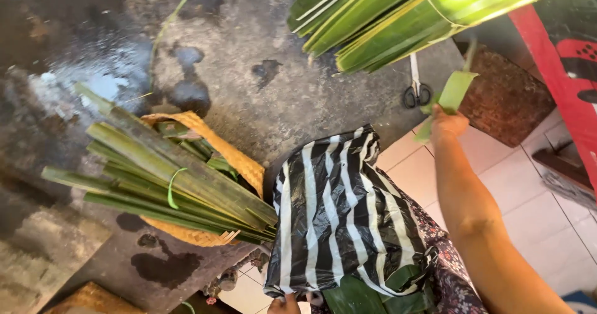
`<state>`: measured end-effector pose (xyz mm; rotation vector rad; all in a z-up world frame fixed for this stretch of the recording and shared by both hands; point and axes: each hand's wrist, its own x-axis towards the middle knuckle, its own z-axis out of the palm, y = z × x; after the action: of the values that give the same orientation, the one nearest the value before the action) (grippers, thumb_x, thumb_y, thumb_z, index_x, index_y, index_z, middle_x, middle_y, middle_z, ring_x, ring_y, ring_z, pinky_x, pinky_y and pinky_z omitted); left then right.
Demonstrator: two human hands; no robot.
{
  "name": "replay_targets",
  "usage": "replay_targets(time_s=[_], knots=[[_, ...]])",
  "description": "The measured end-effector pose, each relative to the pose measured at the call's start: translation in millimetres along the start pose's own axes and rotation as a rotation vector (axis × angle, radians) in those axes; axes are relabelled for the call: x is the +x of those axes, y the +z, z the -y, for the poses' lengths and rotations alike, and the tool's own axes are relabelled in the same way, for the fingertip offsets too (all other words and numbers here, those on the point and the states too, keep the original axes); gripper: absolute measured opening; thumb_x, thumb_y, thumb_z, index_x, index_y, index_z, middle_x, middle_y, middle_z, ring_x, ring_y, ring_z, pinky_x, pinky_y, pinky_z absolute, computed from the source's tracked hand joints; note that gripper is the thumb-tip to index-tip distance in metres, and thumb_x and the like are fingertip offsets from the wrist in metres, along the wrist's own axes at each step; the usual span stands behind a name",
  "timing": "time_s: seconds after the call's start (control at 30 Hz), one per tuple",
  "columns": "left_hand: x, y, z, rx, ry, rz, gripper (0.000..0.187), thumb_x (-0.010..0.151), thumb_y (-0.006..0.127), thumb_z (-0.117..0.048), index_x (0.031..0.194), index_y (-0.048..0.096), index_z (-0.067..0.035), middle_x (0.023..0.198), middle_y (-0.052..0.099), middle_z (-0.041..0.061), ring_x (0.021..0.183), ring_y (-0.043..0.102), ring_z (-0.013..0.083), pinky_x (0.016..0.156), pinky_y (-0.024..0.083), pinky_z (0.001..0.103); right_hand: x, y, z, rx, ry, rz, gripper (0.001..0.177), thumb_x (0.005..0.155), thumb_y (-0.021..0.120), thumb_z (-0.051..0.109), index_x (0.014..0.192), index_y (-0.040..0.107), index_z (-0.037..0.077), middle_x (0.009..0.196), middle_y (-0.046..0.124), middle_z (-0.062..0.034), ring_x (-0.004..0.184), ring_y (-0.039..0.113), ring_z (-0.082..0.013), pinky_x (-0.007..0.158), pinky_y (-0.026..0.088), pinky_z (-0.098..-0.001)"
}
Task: Cutting, folding, and stapling banana leaves to prepare them for traditional use or food packaging.
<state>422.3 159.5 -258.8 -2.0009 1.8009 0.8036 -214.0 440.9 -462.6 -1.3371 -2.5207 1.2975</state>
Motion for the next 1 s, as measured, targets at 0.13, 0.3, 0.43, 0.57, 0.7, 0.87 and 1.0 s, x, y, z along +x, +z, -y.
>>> replay_targets(time_s=[0.13,0.3,0.43,0.57,0.7,0.87,1.0], knots=[[-5.9,-8.7,-36.7,0.189,-0.092,0.020,0.039,0.081,0.082,-0.013,0.074,0.054,0.013,0.053,0.057,0.021,0.054,0.058,0.0326,0.061,0.054,0.047,-6.5,-23.3,15.1,-0.162,-0.111,0.089,0.021,0.085,0.087,0.006,0.099,0.073,-0.003,0.089,0.071,-0.0028,0.076,0.061,-0.0110,0.067,0.051,-0.0300],[-37.6,-19.2,-40.3,-1.102,-0.057,0.190,0.044,0.074,0.054,0.009,0.109,0.040,-0.015,0.069,0.065,0.020,0.061,0.066,0.0277,0.064,0.060,0.044,-123.6,-105.6,134.8,-0.044,-0.519,0.389,0.015,0.101,0.078,0.005,0.114,0.071,0.000,0.105,0.071,-0.0029,0.092,0.062,-0.0113,0.083,0.051,-0.0276],[-100.5,-95.0,-163.5,-1.423,-0.173,0.508,0.065,0.085,0.051,-0.001,0.146,0.037,-0.019,0.106,0.065,0.030,0.055,0.054,0.0184,0.047,0.047,0.035,-214.3,-178.7,205.5,-0.098,-0.799,0.646,0.010,0.107,0.071,0.003,0.114,0.064,-0.001,0.104,0.067,-0.0089,0.093,0.062,-0.0138,0.082,0.050,-0.0282],[-125.8,-145.8,-253.7,-1.612,-0.019,0.715,0.074,0.098,0.045,-0.015,0.164,0.013,-0.024,0.148,0.053,0.032,0.058,0.048,0.0128,0.054,0.043,0.030,-345.1,-203.8,288.8,0.235,-0.550,1.297,0.022,0.097,0.070,0.010,0.114,0.057,0.008,0.108,0.070,-0.0118,0.101,0.073,-0.0221,0.084,0.063,-0.0362],[-118.0,-165.2,-287.5,-1.652,-0.061,0.712,0.073,0.102,0.038,-0.021,0.164,0.001,-0.031,0.160,0.040,0.022,0.060,0.046,0.0110,0.054,0.040,0.027,-362.9,-182.2,200.1,0.016,-1.150,2.043,0.019,0.098,0.055,0.016,0.112,0.065,0.008,0.134,0.070,-0.0163,0.133,0.062,-0.0341,0.109,0.051,-0.0487],[-114.2,-163.6,-276.6,-1.766,-0.088,0.741,0.073,0.101,0.036,-0.026,0.163,-0.003,-0.036,0.161,0.039,0.021,0.057,0.046,0.0093,0.047,0.037,0.023,-297.7,-118.9,92.1,-0.639,-1.830,1.819,0.042,0.086,0.055,-0.001,0.127,0.060,0.002,0.142,0.061,-0.0219,0.140,0.056,-0.0412,0.111,0.048,-0.0482],[-116.6,-114.6,-251.8,-1.790,-0.042,0.697,0.075,0.100,0.046,-0.030,0.163,0.006,-0.020,0.156,0.044,0.031,0.049,0.051,0.0116,0.038,0.040,0.026,-344.0,-84.3,169.4,-1.590,-1.915,1.416,0.061,0.076,0.074,0.024,0.130,0.057,0.003,0.135,0.059,-0.0211,0.122,0.059,-0.0381,0.106,0.042,-0.0578]])
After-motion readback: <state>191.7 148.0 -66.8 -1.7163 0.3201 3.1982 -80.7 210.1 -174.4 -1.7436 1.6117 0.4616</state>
